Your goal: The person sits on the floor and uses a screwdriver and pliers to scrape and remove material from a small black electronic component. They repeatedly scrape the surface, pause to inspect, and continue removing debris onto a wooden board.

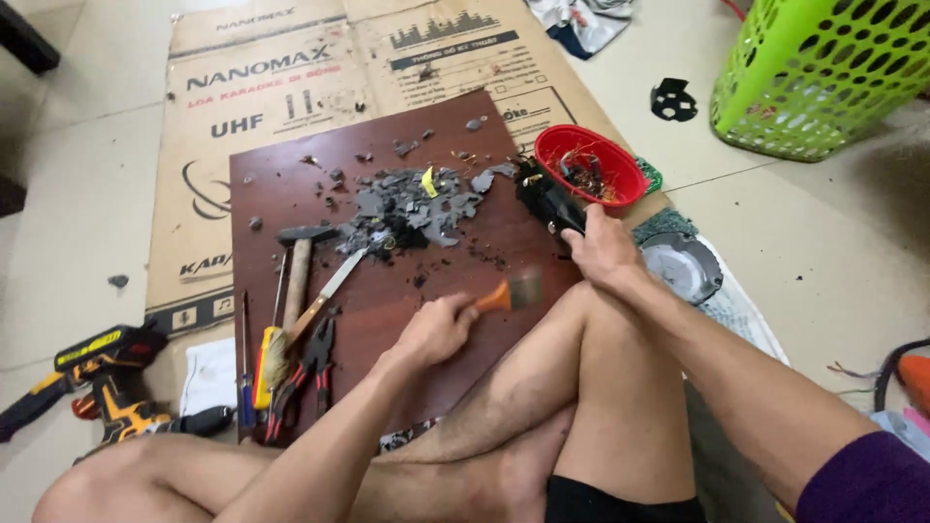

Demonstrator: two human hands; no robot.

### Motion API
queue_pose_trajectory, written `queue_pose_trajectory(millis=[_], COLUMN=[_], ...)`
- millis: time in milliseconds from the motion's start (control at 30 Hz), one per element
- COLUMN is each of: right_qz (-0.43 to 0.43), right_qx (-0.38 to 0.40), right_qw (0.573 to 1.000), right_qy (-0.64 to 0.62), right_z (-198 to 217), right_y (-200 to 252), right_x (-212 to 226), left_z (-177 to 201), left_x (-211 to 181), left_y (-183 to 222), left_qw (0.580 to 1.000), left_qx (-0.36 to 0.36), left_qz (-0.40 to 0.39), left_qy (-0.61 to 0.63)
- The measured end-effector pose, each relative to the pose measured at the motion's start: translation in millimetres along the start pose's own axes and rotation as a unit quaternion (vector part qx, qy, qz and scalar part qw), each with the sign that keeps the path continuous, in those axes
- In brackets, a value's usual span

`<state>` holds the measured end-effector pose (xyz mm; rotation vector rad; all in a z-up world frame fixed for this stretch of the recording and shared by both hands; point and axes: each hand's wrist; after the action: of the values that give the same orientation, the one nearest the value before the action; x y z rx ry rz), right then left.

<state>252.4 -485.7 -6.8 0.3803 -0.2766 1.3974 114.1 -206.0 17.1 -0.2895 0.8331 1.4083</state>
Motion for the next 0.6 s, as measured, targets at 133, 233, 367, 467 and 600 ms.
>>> queue_pose_trajectory(millis=[133,233,367,467,600], right_qz=[0.007,0.032,0.116,0.162,0.203], right_qx=[0.012,0.019,0.009,0.056,0.169], right_qw=[1.0,0.996,0.989,0.983,0.965], right_qy=[0.02,0.077,0.096,0.062,0.003], right_z=[11,7,-7,1,7], right_y=[24,19,14,19,33], right_x=[12,6,-3,9,32], left_z=[0,43,32,20,26], left_x=[61,46,57,82,85], left_y=[-56,-58,-32,8,87], left_qw=[0.993,0.97,0.984,0.982,0.963], left_qx=[-0.064,-0.153,-0.125,-0.118,-0.203], left_qz=[0.092,0.183,0.113,0.137,0.165], left_qy=[-0.048,-0.036,-0.05,-0.046,0.071])
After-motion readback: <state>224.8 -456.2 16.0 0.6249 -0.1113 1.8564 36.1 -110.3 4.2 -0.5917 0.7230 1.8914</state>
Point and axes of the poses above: each hand's wrist, its own y-axis away from the middle knuckle, its own z-axis out of the back of the hand, x = y × z, and after that the axes turned 7 degrees about -z, right-handed
